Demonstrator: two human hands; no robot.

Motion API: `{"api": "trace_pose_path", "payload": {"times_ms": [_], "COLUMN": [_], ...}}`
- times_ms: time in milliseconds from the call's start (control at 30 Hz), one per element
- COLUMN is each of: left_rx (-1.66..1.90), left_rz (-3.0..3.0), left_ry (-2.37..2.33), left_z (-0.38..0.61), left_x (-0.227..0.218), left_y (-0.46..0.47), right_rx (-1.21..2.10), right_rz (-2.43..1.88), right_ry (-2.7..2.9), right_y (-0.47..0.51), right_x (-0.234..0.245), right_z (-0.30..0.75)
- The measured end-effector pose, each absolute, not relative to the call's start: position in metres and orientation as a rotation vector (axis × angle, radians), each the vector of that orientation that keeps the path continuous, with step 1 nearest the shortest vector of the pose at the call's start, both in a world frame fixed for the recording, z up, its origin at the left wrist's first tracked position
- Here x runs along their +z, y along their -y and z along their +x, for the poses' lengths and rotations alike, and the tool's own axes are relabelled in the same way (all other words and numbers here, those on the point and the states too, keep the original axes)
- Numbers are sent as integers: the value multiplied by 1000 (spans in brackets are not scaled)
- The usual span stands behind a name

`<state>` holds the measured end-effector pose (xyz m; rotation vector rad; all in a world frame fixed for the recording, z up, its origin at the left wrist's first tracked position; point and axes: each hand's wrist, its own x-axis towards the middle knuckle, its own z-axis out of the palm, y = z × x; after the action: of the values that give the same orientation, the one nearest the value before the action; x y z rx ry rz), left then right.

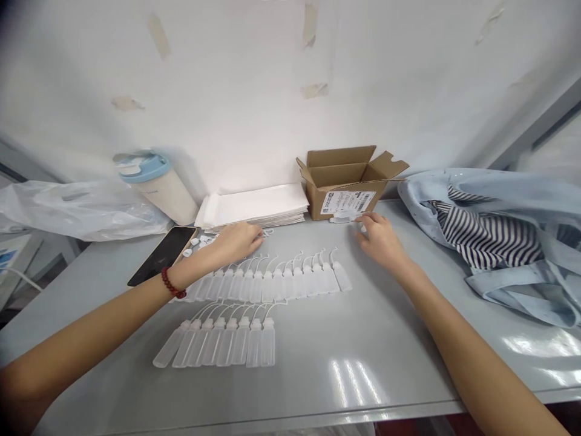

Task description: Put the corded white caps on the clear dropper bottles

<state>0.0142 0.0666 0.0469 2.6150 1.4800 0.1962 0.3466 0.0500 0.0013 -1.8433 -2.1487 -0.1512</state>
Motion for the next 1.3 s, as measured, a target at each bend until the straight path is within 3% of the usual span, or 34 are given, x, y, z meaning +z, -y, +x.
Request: {"api": "trace_pose_path", "payload": {"times_ms": [500,733,900,1000,1300], "left_rx": [801,1211,1304,1277,1271], "left_rz": [2056,1678,1897,2017,2285], "left_ry": [-1435,-1355,-1140,-1047,-893], "left_z": [-4,-9,-2,5,13], "left_x": [70,78,65,59,49], "left_y": [-31,8,38,52,69], "right_rx": [-106,-41,630,837,934], "right_rz": [-2063,-1865,-1285,-1111,-983], "right_ry": [2132,2046,1957,2002,2030], "right_y": [-41,-14,32,56,72], "right_x": [15,40,50,50,47], "right_z": [343,302,250,228,218]}}
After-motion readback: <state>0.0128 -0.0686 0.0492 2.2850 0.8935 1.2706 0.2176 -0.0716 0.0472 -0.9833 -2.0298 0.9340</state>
